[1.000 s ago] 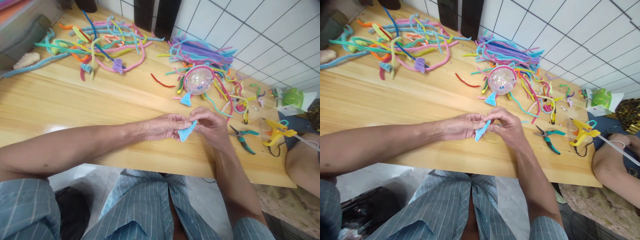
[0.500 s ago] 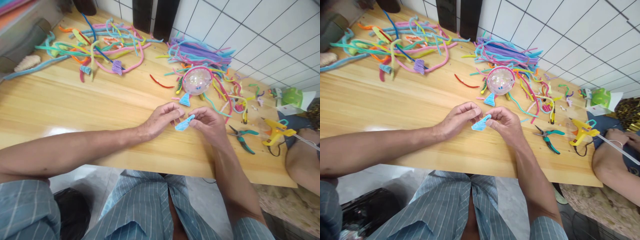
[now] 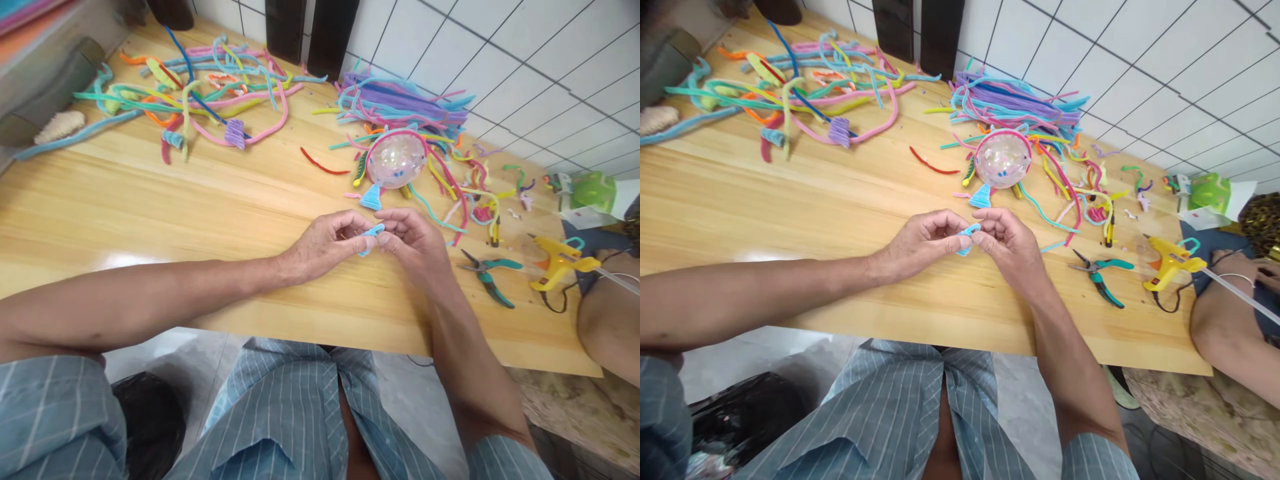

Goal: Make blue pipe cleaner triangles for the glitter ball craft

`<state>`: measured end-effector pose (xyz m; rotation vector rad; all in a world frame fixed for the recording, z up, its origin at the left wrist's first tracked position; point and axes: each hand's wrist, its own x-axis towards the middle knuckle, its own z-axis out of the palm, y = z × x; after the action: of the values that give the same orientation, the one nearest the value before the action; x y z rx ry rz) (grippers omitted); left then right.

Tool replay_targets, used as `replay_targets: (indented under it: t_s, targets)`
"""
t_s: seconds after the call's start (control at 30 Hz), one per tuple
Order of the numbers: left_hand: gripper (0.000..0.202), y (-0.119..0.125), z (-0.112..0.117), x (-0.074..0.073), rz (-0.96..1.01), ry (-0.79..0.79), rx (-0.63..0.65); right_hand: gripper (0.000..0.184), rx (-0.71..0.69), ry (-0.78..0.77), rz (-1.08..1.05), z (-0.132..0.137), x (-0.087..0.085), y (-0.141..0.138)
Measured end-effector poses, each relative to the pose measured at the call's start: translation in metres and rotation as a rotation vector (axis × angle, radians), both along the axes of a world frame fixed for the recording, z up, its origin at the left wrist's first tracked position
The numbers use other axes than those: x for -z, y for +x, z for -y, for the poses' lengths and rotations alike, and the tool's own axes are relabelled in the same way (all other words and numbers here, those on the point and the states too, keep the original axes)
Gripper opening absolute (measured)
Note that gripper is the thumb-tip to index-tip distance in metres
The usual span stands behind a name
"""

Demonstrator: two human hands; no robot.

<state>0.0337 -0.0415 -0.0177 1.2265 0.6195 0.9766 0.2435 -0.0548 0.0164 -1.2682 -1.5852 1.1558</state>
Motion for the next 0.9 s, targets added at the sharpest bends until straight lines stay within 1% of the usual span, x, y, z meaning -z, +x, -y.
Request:
replay_targets:
  t_s: [0.1,0.17,0.27,0.4,0.53,0.73,0.9]
  targets:
    - [0.048,-0.001,-0.001,-0.002,0.020,-0.021,-0.025,0.053,-0.018,-0.033,0.026,0.001,-0.002,0.002]
    - [0.050,-0.001,-0.002,-0.003,0.035,-0.040,-0.045,0.049,-0.015,-0.035,0.073,0.003,-0.004,0.003]
    - [0.052,0.000,-0.004,-0.001,0.053,-0.073,-0.054,0.036,0.028,0.003,0.180,0.005,-0.007,0.004]
    - [0.053,0.001,-0.006,0.004,0.068,-0.093,-0.045,0.030,0.072,0.073,0.287,0.007,-0.011,0.001]
    - [0.055,0.001,-0.007,0.005,0.052,-0.081,-0.059,0.027,0.069,0.125,0.335,0.008,-0.014,-0.003]
    - [0.053,0.000,-0.006,0.002,0.038,-0.067,-0.060,0.020,0.072,0.204,0.382,0.010,-0.014,-0.003]
    - [0.052,-0.001,-0.006,0.001,0.038,-0.077,-0.062,0.018,0.081,0.214,0.383,0.009,-0.014,-0.003]
